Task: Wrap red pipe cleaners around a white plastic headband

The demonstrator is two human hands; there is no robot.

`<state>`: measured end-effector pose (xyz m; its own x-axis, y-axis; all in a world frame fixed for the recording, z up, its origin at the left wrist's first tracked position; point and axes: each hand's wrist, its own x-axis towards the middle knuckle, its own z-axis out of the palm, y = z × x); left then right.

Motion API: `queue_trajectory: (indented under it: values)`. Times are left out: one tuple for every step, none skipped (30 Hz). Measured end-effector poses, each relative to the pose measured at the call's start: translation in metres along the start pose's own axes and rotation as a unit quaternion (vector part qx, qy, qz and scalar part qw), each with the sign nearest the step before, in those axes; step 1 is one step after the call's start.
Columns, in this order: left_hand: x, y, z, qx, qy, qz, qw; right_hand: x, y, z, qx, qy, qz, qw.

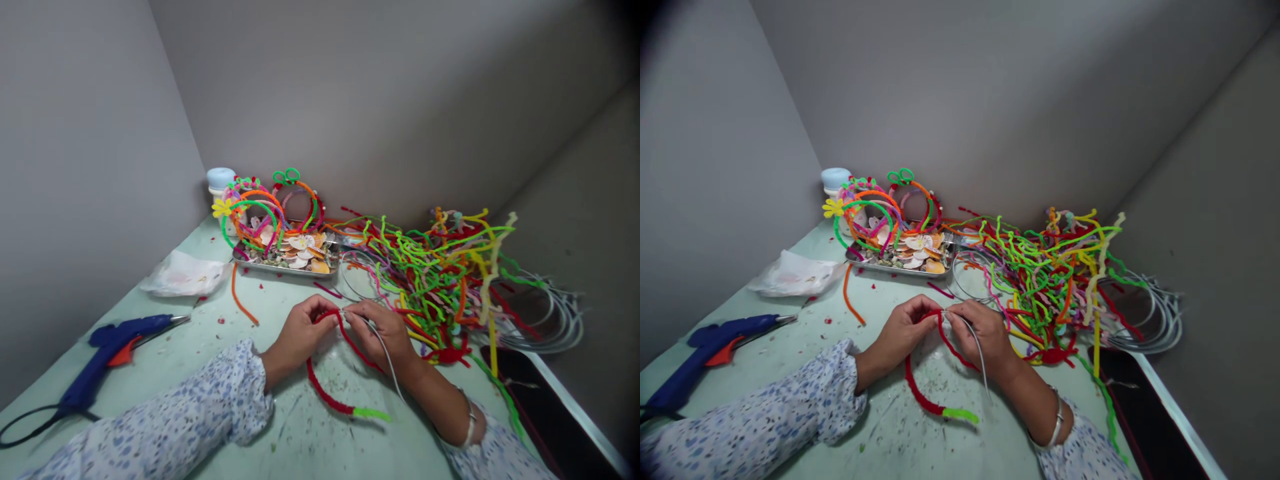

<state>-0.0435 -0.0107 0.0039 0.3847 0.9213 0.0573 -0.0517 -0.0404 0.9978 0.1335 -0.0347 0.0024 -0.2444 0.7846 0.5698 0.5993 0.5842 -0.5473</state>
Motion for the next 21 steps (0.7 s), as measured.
queue_trajectory:
  values:
    - [-0.0001, -0.0004, -0.0001, 0.000, 0.001, 0.001, 1.000, 0.0000, 0.0003, 0.0000, 0.001, -0.001, -0.003, 1.000]
    - [-0.0003, -0.0007, -0.0001, 0.000, 0.002, 0.002, 1.000, 0.0000, 0.0007, -0.0001, 0.001, -0.001, -0.006, 1.000]
    - [-0.0005, -0.0009, -0.0001, 0.001, 0.002, 0.003, 1.000, 0.0001, 0.0012, -0.0001, 0.001, -0.001, -0.008, 1.000]
    - [-0.0009, -0.0009, -0.0001, 0.002, 0.001, 0.004, 1.000, 0.0002, 0.0017, -0.0001, 0.001, -0.001, -0.009, 1.000]
    - [-0.0013, -0.0008, -0.0002, 0.005, 0.001, 0.006, 1.000, 0.0003, 0.0022, -0.0002, 0.001, -0.002, -0.009, 1.000]
    - [-0.0017, -0.0004, -0.0003, 0.008, 0.000, 0.007, 1.000, 0.0005, 0.0026, -0.0003, 0.001, -0.005, -0.010, 1.000]
    - [-0.0019, 0.0001, -0.0003, 0.011, 0.001, 0.008, 1.000, 0.0006, 0.0030, -0.0005, 0.002, -0.009, -0.011, 1.000]
    - [-0.0020, 0.0006, -0.0004, 0.014, 0.001, 0.008, 1.000, 0.0007, 0.0033, -0.0007, 0.003, -0.012, -0.012, 1.000]
    - [-0.0020, 0.0011, -0.0005, 0.016, 0.001, 0.009, 1.000, 0.0006, 0.0035, -0.0009, 0.004, -0.017, -0.014, 1.000]
    - [-0.0018, 0.0016, -0.0006, 0.019, 0.001, 0.008, 1.000, 0.0004, 0.0037, -0.0011, 0.005, -0.020, -0.015, 1.000]
    - [-0.0014, 0.0019, -0.0007, 0.020, 0.001, 0.007, 1.000, 0.0001, 0.0038, -0.0012, 0.004, -0.022, -0.016, 1.000]
    - [-0.0011, 0.0020, -0.0008, 0.021, 0.000, 0.006, 1.000, -0.0002, 0.0039, -0.0013, 0.003, -0.024, -0.016, 1.000]
    - [-0.0008, 0.0020, -0.0010, 0.022, 0.000, 0.007, 1.000, -0.0006, 0.0040, -0.0013, 0.002, -0.025, -0.016, 1.000]
    - [-0.0006, 0.0019, -0.0011, 0.023, 0.000, 0.009, 1.000, -0.0009, 0.0040, -0.0013, -0.001, -0.028, -0.015, 1.000]
    - [-0.0005, 0.0017, -0.0013, 0.021, -0.001, 0.010, 1.000, -0.0010, 0.0038, -0.0014, -0.003, -0.030, -0.016, 0.999]
    - [-0.0006, 0.0015, -0.0015, 0.019, -0.003, 0.010, 1.000, -0.0010, 0.0036, -0.0015, -0.004, -0.032, -0.017, 0.999]
    - [-0.0009, 0.0015, -0.0017, 0.015, -0.004, 0.007, 1.000, -0.0008, 0.0031, -0.0017, -0.004, -0.034, -0.018, 0.999]
    - [-0.0012, 0.0016, -0.0019, 0.009, -0.006, 0.002, 1.000, -0.0004, 0.0025, -0.0021, -0.006, -0.034, -0.020, 0.999]
    - [-0.0016, 0.0018, -0.0020, 0.003, -0.007, -0.004, 1.000, 0.0000, 0.0019, -0.0026, -0.006, -0.035, -0.024, 0.999]
    - [-0.0019, 0.0022, -0.0020, -0.004, -0.009, -0.010, 1.000, 0.0004, 0.0013, -0.0031, -0.008, -0.034, -0.027, 0.999]
    - [-0.0022, 0.0026, -0.0020, -0.011, -0.009, -0.016, 1.000, 0.0006, 0.0009, -0.0037, -0.009, -0.035, -0.034, 0.999]
